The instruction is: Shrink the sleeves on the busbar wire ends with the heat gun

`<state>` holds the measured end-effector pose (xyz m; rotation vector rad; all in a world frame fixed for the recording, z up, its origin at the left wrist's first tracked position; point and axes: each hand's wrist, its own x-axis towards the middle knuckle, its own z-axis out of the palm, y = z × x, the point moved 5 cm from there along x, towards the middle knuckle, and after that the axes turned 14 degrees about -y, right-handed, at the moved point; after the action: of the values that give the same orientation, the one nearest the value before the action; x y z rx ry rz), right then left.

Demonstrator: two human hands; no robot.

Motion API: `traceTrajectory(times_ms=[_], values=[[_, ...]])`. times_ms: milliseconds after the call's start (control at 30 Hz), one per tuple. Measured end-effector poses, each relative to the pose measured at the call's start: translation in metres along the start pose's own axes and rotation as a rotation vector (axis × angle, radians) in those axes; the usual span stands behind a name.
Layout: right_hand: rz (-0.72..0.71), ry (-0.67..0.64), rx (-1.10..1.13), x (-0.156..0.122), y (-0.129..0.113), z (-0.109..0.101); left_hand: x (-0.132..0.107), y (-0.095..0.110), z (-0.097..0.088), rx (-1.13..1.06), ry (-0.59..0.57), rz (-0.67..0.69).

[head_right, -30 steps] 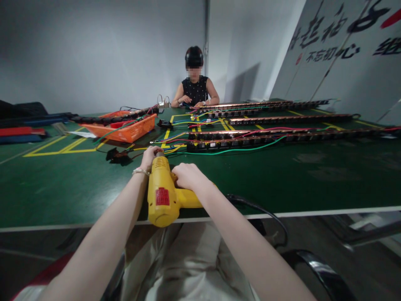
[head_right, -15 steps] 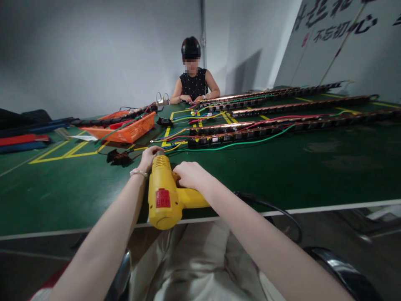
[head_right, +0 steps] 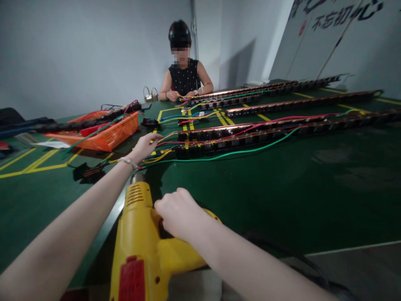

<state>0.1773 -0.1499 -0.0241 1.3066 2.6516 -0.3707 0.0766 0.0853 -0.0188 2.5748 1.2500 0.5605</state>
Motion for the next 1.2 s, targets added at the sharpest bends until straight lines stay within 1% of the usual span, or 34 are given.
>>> traceTrajectory(times_ms=[100,167,200,267,333,400,467,567,700,733,800,867,967,1100,1133,1200], values=[[-0.02,0.01,0.026,0.0,-0.002,0.003,0.026,-0.003,0.015,-0.033,-0.154,-0.008],[-0.038,0.027,0.027,0.0,-0.004,0.005,0.037,-0.006,0.026,-0.023,-0.251,-0.01],[-0.05,0.034,0.026,0.0,-0.005,0.006,0.041,-0.008,0.029,-0.002,-0.28,-0.005],[-0.067,0.034,0.023,0.0,-0.007,0.008,0.046,-0.009,0.033,0.076,-0.294,0.001],[-0.075,0.032,0.026,0.001,-0.007,0.01,0.046,-0.008,0.032,0.181,-0.283,-0.019],[-0.083,0.034,0.049,0.002,-0.006,0.011,0.044,-0.007,0.028,0.252,-0.257,-0.06],[-0.094,0.044,0.086,0.001,-0.004,0.011,0.038,-0.004,0.019,0.245,-0.191,-0.112],[-0.103,0.025,0.118,0.0,-0.001,0.009,0.026,0.003,-0.003,0.173,-0.037,-0.162],[-0.08,-0.013,0.121,-0.002,0.001,0.004,0.002,0.025,-0.037,0.085,0.205,-0.118],[-0.075,-0.018,0.119,-0.003,0.001,0.002,-0.005,0.031,-0.044,0.07,0.24,-0.096],[-0.076,-0.025,0.105,-0.005,0.001,-0.001,-0.021,0.041,-0.05,0.067,0.234,-0.056],[-0.085,-0.022,0.085,-0.006,0.001,-0.003,-0.039,0.044,-0.048,0.082,0.15,-0.035],[-0.076,-0.016,0.067,-0.009,0.002,-0.004,-0.071,0.036,-0.036,0.041,0.029,-0.044],[-0.021,-0.04,0.063,-0.009,0.004,-0.003,-0.108,0.017,-0.016,-0.144,-0.051,-0.077],[-0.018,-0.046,0.059,-0.009,0.003,-0.003,-0.115,0.013,-0.01,-0.2,-0.059,-0.106],[0.007,-0.05,0.05,-0.009,0.001,-0.003,-0.125,0.003,-0.001,-0.33,-0.03,-0.191]])
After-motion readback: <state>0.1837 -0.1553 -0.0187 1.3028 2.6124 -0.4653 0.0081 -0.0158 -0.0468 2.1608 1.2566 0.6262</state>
